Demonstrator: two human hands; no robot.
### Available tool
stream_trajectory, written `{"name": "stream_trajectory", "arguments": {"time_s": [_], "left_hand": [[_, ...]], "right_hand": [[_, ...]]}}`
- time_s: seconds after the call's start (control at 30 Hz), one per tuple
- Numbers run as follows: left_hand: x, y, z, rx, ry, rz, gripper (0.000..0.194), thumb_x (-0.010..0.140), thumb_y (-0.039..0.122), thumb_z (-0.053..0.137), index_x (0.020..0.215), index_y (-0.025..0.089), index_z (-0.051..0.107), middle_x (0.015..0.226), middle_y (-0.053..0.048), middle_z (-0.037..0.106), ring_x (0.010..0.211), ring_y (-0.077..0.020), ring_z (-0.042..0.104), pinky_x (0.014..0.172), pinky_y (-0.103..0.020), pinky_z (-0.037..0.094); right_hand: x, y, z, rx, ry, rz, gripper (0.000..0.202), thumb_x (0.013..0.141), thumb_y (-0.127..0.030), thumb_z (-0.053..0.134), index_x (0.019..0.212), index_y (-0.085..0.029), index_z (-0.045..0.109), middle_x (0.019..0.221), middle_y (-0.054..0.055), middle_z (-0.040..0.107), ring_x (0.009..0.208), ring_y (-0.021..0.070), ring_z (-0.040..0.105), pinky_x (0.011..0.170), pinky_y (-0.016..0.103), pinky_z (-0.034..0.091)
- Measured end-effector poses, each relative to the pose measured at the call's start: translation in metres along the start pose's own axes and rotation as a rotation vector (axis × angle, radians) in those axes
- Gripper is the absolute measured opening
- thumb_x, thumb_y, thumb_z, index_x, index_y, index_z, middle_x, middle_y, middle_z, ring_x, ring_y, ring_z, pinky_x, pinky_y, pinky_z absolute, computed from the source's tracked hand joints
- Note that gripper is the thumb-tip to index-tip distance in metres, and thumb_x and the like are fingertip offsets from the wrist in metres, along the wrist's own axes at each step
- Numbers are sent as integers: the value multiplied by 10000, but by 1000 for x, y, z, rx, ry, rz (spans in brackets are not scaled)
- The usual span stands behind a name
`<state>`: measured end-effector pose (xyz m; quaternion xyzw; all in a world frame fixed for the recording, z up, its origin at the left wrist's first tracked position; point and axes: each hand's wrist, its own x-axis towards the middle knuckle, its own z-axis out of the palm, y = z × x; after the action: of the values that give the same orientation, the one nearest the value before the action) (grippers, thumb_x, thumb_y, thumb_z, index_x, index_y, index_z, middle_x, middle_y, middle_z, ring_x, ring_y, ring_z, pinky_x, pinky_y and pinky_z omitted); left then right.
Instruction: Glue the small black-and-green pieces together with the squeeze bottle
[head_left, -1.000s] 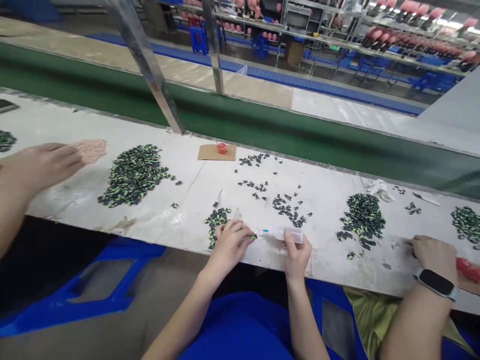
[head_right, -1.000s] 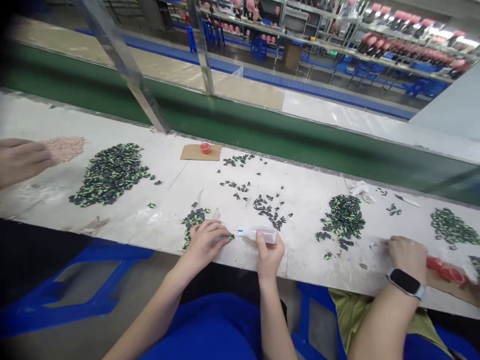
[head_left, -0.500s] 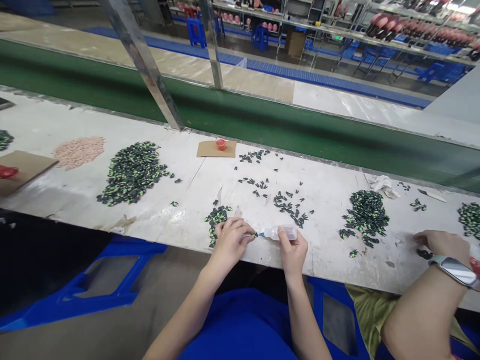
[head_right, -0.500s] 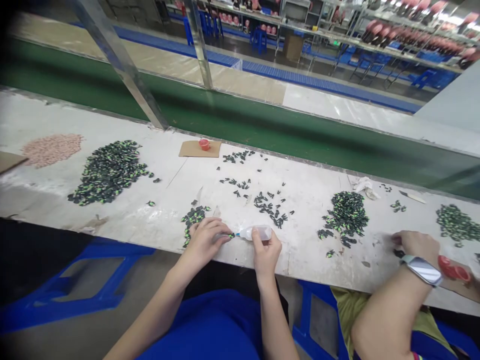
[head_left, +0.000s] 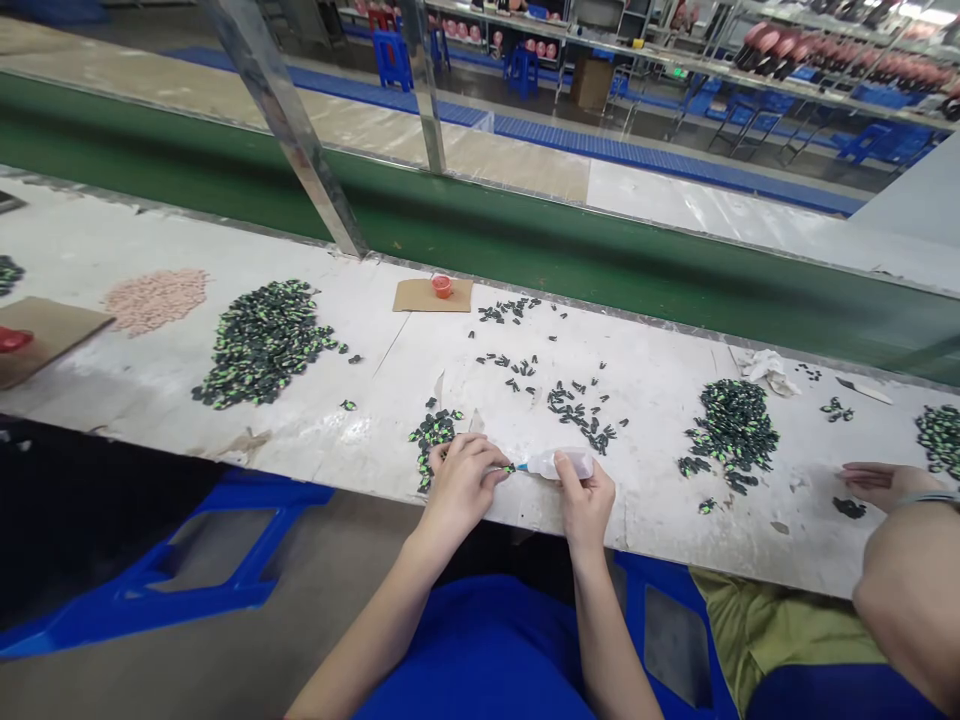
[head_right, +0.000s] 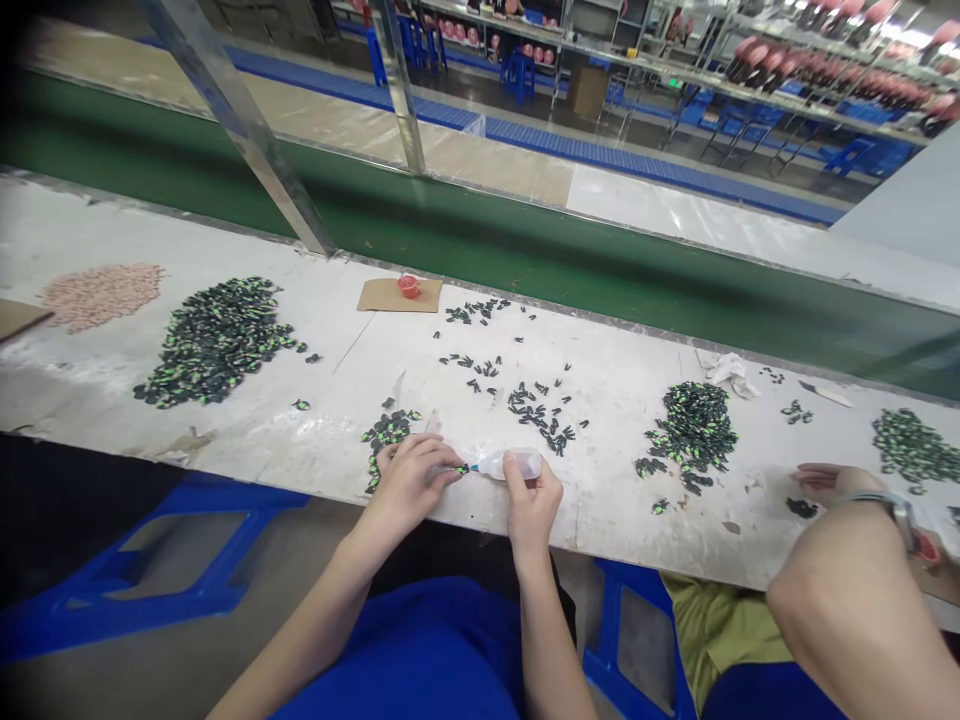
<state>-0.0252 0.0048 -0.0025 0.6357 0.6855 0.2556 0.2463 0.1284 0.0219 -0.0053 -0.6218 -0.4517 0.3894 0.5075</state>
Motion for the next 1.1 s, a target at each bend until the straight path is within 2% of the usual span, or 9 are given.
{"name": "stream_trajectory", "arguments": {"time_s": [0.3,0.43,0.57,0.67,0.77,0.83,0.9,1.0,1.1], "left_hand": [[-5,6,2,31,40,-11,206,775,45,599,775,242,661,929,-18,716,1105,-282,537,953,-524,250],[-4,6,2,33,24,-14,192,779,52,605,779,236,663,940,-22,717,1104,-280,538,956,-520,242],[-4,3,1,34,36,10,182,784,69,606,780,240,668,942,-29,722,1087,-279,545,953,-510,241],[-4,-1,2,33,65,42,183,792,84,609,821,249,680,950,-36,720,1075,-278,553,946,-501,245],[-5,-4,4,32,83,85,173,802,105,619,827,259,693,962,-35,718,1063,-277,563,934,-495,247],[-7,-8,5,29,99,116,163,805,116,625,808,261,699,957,-32,722,1055,-279,568,923,-486,253],[-9,-13,3,24,146,130,146,808,134,626,805,258,701,949,-35,731,1054,-288,570,910,-479,266],[-13,-21,-4,10,238,120,131,830,185,600,832,264,704,934,-39,742,1063,-302,574,901,-476,286],[-15,-28,-14,-17,306,92,146,847,253,570,845,274,714,925,-42,735,1035,-295,600,910,-476,315]], "right_hand": [[0,-1,0,24,17,23,355,685,-460,661,529,-176,515,502,-43,463,522,114,410,497,245,353],[0,4,-1,40,47,18,344,678,-455,677,548,-171,534,507,-39,491,519,120,438,502,251,369],[2,12,-5,192,124,-12,320,698,-471,669,665,-163,588,590,-10,574,561,151,526,515,268,422],[2,15,-7,276,64,-88,282,718,-424,688,815,-180,584,715,8,641,655,174,609,594,293,494],[0,13,-2,293,-54,-167,334,673,-320,756,854,-222,494,844,25,707,805,199,682,739,332,543],[-2,11,5,259,-118,-187,385,658,-277,772,879,-237,459,936,49,733,884,210,700,806,357,554],[-2,10,13,154,-158,-202,404,658,-268,774,938,-234,486,984,68,738,901,217,708,814,367,570],[-1,12,22,-44,-175,-285,382,679,-293,764,997,-219,566,984,70,736,889,223,711,788,362,589],[-2,11,19,-186,-178,-390,431,690,-357,771,1058,-201,608,990,83,730,867,223,702,780,359,582]]}}
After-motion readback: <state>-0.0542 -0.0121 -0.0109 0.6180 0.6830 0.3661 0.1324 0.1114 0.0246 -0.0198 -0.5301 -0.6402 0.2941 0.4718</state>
